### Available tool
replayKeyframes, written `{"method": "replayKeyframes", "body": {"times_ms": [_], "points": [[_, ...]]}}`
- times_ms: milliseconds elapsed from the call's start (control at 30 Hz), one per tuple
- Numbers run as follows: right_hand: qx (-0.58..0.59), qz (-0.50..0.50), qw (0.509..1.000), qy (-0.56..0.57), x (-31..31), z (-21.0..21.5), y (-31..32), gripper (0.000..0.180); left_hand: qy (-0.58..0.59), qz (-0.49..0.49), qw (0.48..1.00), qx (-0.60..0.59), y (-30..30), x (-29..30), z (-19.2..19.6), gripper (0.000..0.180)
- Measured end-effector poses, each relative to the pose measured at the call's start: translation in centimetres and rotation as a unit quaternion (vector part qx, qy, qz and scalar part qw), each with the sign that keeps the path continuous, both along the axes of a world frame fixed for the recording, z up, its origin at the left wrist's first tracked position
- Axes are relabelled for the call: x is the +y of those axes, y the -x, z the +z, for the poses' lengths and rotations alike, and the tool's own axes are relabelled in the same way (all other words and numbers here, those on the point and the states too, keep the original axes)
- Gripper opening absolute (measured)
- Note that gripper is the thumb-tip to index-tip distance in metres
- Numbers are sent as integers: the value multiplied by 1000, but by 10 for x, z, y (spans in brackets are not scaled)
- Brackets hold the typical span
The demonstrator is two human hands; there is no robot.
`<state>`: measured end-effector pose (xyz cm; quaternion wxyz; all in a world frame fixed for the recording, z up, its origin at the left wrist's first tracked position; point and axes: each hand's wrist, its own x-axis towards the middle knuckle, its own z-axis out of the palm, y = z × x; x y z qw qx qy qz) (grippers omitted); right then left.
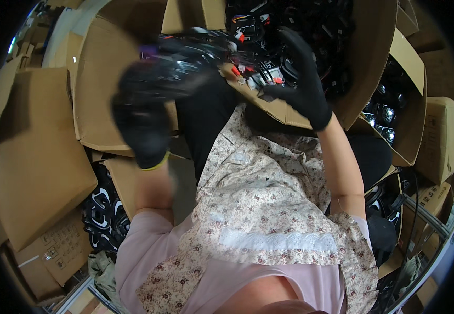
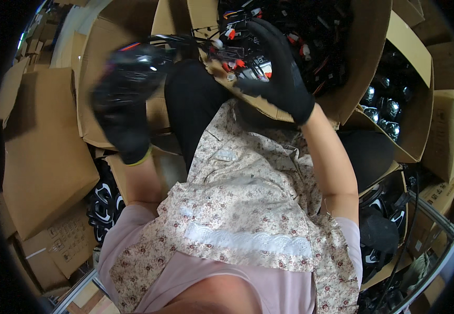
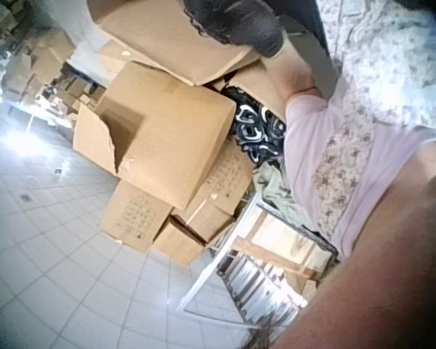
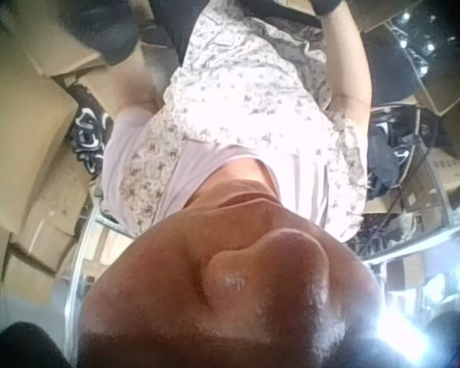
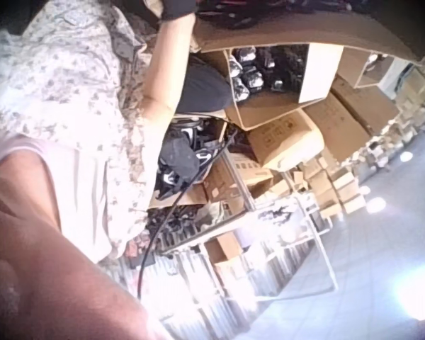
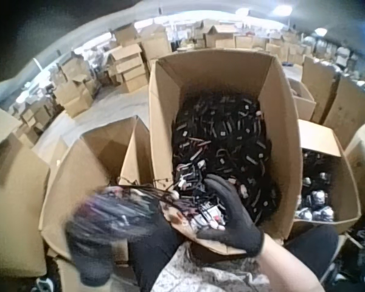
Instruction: Inspecting black plastic car light components and sorting them between boxes.
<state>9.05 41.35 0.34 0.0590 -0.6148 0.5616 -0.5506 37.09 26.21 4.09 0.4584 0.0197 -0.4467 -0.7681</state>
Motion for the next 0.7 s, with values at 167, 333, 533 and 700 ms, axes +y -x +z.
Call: {"method": "replayKeyframes", "body": {"times_ms": [167,333,533,700], "points": [[-113,3,979,-167,-33,-83,25,80,28,-51,964,261,-42,-31,99,78],[-136,58,971,-190,-39,-124,12,63,218,386,896,1,-35,-40,137,68],[-96,25,956,-277,0,-157,19,43,259,276,868,-321,-97,-125,15,47],[-238,62,910,-333,71,13,68,40,192,208,737,-613,-139,-189,-97,44]]}}
